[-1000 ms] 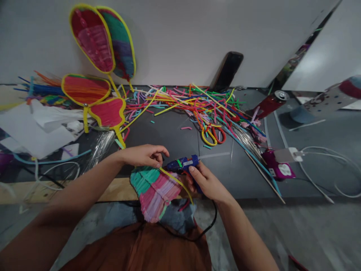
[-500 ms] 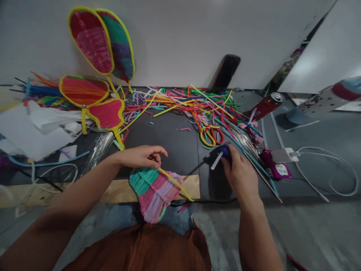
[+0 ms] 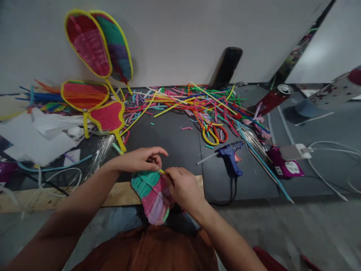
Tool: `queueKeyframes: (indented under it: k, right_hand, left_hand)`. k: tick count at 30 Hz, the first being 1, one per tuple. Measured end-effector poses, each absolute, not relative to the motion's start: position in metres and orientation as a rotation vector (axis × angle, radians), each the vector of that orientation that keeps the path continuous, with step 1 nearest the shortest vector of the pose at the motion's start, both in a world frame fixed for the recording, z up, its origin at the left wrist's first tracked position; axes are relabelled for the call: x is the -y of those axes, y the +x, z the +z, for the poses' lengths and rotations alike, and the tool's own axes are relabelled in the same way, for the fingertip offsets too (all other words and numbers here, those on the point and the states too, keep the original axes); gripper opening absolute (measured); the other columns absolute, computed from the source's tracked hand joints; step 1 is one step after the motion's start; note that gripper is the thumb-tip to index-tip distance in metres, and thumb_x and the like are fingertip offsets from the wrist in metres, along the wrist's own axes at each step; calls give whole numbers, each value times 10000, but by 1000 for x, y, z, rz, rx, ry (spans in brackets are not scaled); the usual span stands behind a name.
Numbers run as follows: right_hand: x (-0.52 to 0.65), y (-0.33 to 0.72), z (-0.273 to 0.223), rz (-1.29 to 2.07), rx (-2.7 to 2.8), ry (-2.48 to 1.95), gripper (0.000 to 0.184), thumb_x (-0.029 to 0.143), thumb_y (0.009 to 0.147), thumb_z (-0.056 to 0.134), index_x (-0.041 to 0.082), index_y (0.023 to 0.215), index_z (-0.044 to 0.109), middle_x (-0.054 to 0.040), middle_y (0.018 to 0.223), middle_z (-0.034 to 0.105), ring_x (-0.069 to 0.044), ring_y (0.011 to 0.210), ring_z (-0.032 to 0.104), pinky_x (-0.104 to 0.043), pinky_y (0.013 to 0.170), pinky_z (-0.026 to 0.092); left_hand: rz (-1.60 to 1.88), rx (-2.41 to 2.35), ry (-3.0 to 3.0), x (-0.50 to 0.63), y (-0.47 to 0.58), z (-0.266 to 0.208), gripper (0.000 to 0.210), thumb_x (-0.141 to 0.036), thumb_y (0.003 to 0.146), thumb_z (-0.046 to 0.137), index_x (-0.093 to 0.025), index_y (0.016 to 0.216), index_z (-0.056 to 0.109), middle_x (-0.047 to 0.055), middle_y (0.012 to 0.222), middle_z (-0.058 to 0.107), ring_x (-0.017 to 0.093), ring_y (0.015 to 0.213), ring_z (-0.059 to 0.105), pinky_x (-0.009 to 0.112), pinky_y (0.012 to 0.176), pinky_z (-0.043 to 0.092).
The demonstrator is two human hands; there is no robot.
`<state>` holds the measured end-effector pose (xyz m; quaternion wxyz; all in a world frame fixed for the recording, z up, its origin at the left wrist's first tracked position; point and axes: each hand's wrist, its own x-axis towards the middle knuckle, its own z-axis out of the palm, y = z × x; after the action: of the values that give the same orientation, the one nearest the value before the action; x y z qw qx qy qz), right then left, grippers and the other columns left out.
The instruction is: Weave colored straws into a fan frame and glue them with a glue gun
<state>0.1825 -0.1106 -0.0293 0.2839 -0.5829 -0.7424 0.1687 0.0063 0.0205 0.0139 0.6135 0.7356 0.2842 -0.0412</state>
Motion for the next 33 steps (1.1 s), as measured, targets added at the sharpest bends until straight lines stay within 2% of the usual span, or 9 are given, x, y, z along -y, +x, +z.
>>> queueKeyframes:
  k: [4,7,12,25,33]
  right_hand:
    - [114,188,-35,402,1970,-1475,149,223,936,507,210,896,650,-38,788,715,-175,734,644,-266,701,458]
    - [117,189,-34,408,1971,-1438,145,215,939,504,202,908,644,-38,791,711,-179,740,636,-274,713,452]
    - [119,189,-27,434,1970,-1476,153,247,942,507,206,875,639,-28,757,706,-165,705,640,-258,660,426]
    - [116,189,-21,588,1926,-1723,202,326,936,466,212,879,623,-6,675,676,-135,598,632,-215,567,374]
    - [115,190,-16,789,1833,-1703,192,303,912,488,218,799,618,32,588,611,-101,489,532,-197,513,335]
  left_hand:
    - [-40,-627,1702,-17,0,17,654,-337,759,687,-170,1325,404,81,1061,624,188,960,608,307,821,474]
    - [-99,-663,1887,-13,-6,22,784,-253,715,699,-200,1405,330,83,1151,617,219,1034,596,325,869,455]
    - [-157,-737,2109,-3,-11,24,731,-153,778,531,-200,1459,269,62,1072,647,214,968,614,305,839,440]
    - [-157,-752,2156,5,-9,29,729,-150,786,507,-208,1470,263,44,1035,675,197,917,625,278,804,441]
    - [-120,-754,2152,6,-9,28,726,-162,793,517,-208,1471,263,48,1029,669,205,919,613,291,813,438]
